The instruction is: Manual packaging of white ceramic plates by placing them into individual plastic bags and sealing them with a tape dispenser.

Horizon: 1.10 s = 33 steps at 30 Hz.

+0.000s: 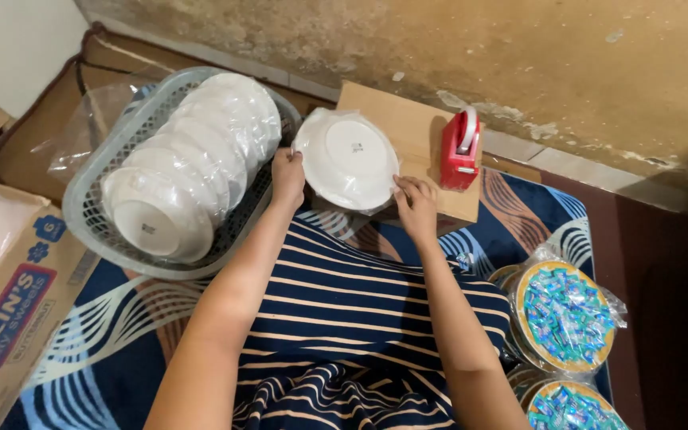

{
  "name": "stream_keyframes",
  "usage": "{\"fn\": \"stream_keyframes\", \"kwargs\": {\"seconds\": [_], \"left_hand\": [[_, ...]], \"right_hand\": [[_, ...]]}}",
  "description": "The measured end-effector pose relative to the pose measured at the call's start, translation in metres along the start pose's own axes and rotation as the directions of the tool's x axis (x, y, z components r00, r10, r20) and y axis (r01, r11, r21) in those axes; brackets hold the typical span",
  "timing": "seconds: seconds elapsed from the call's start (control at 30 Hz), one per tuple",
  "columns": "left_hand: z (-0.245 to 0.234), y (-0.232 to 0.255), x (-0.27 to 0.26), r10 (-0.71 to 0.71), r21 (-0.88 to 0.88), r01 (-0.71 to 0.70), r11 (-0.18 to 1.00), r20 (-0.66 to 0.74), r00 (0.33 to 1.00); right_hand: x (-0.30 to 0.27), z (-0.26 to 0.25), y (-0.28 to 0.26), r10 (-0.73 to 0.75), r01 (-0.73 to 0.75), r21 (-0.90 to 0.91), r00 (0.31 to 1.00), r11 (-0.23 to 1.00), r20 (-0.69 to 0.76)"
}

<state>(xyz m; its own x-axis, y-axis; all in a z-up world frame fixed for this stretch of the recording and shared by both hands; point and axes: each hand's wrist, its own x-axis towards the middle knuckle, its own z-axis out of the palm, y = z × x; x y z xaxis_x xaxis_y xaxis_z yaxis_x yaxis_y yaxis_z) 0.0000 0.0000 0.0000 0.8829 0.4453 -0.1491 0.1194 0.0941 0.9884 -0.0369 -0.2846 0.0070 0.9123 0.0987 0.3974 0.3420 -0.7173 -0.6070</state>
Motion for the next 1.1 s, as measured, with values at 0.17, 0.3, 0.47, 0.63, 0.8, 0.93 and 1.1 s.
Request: {"fn": "stream_keyframes", "kwargs": {"seconds": [0.17, 0.3, 0.47, 0.63, 0.8, 0.93, 1.1], "left_hand": [[-0.034, 0.022, 0.003, 0.08, -0.135, -0.081, 0.988, -0.012, 0.997], [-0.065, 0.018, 0.014, 0.109, -0.402, -0.076, 0.912, 0.059, 0.992], [-0.111, 0.017, 0.021, 0.086, -0.479, -0.063, 0.875, 0.026, 0.996], [-0.173, 0.003, 0.059, 0.101, -0.424, -0.133, 0.896, -0.097, 0.99], [-0.233, 0.009, 0.062, 0.178, -0.136, -0.219, 0.966, -0.263, 0.948], [-0.286, -0.002, 0.065, 0.264, 0.032, -0.268, 0.963, -0.316, 0.911], [-0.339, -0.015, 0.054, 0.34, 0.205, -0.279, 0.938, -0.395, 0.853]], "right_hand": [[0.011, 0.003, -0.017, 0.149, -0.15, 0.17, 0.989, 0.974, 0.018], [0.027, 0.024, -0.04, 0.339, -0.36, 0.4, 0.933, 0.843, 0.125], [0.065, 0.06, -0.047, 0.232, -0.609, 0.752, 0.793, 0.252, 0.564], [0.079, 0.1, -0.073, 0.188, -0.695, 0.638, 0.711, 0.332, 0.677], [0.062, 0.137, -0.134, 0.08, -0.689, 0.614, 0.688, 0.386, 0.721], [0.038, 0.165, -0.17, 0.017, -0.672, 0.618, 0.682, 0.408, 0.731], [0.011, 0.209, -0.184, -0.077, -0.603, 0.625, 0.687, 0.496, 0.723]]}}
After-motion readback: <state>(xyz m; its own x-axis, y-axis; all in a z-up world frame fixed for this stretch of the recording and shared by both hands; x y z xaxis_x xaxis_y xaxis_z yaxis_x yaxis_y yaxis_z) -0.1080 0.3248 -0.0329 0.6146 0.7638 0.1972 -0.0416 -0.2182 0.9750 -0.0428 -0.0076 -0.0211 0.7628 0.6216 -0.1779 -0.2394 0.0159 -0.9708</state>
